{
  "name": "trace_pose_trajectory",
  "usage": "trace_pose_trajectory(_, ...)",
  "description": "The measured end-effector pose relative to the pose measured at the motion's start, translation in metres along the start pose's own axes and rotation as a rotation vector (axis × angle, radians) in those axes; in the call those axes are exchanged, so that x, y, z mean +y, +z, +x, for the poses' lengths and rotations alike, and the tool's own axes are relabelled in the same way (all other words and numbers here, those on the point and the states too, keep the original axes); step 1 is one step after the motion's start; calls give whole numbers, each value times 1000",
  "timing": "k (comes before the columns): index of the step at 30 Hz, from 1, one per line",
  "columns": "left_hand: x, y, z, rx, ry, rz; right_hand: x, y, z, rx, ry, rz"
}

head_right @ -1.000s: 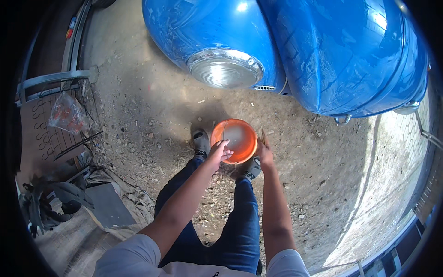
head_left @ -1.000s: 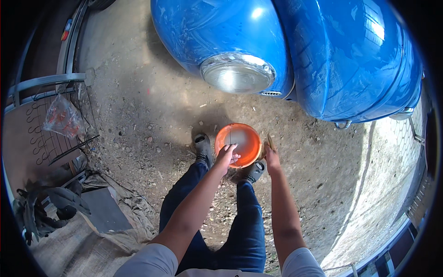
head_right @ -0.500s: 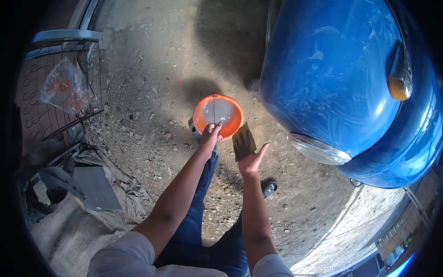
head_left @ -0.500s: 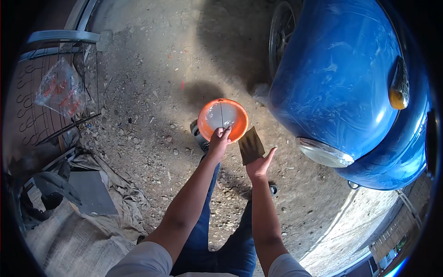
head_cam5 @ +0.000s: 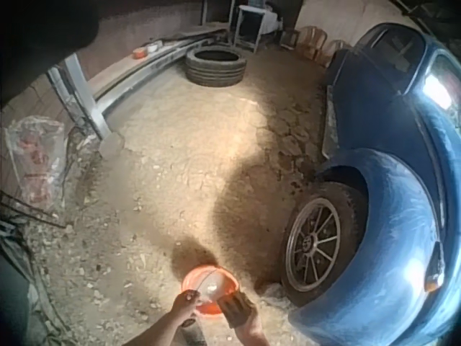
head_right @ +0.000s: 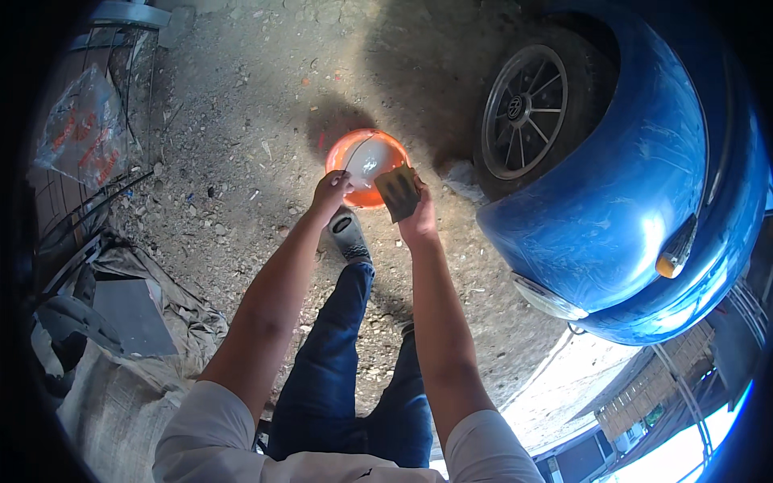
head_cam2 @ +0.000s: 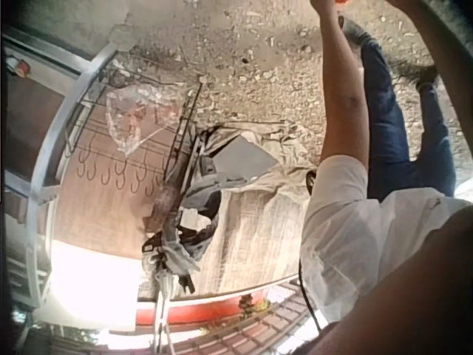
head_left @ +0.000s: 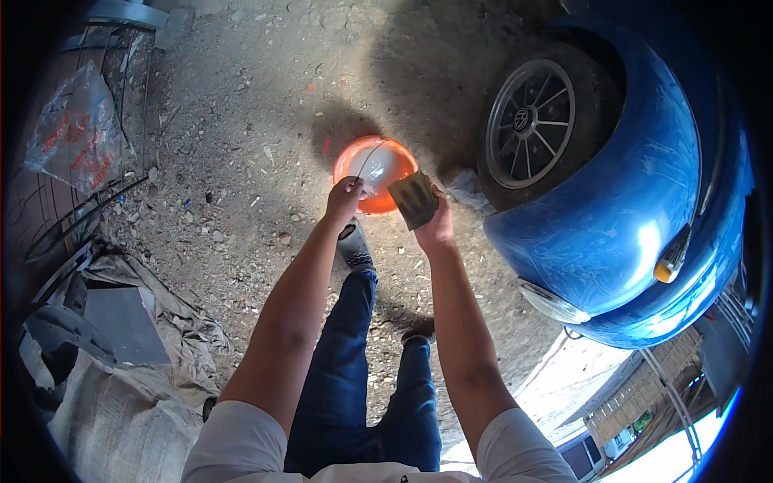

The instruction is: Sanding the hood and front panels of a blue vintage car using sandpaper and water.

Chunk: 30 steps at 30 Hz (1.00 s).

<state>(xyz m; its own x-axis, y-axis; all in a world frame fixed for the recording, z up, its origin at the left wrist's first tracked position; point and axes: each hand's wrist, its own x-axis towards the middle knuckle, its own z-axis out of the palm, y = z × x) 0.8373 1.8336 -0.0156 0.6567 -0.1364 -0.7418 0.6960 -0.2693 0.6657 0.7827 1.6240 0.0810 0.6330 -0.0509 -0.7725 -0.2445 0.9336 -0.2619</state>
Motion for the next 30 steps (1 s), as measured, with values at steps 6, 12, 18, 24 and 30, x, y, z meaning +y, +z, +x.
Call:
trace_pose_trajectory(6,-16,-45,-13,383,15,371,-44,19,-73,-15,-49,3)
trace_pose_trajectory(12,17,-70,-72,61,-177,37,-107,90,-155,-53,-203,255)
trace_pose_trajectory(18,84,-34,-149,-59,-171,125,-189,120,-246,-98,-452,415)
trace_pose_trajectory(24,188,56,-192,-454,-38,332,-247,127,-313,-186,-599,414)
trace_pose_trajectory(30,318,182,-229,-653,292,278,-297,111,-348,-95,-725,413)
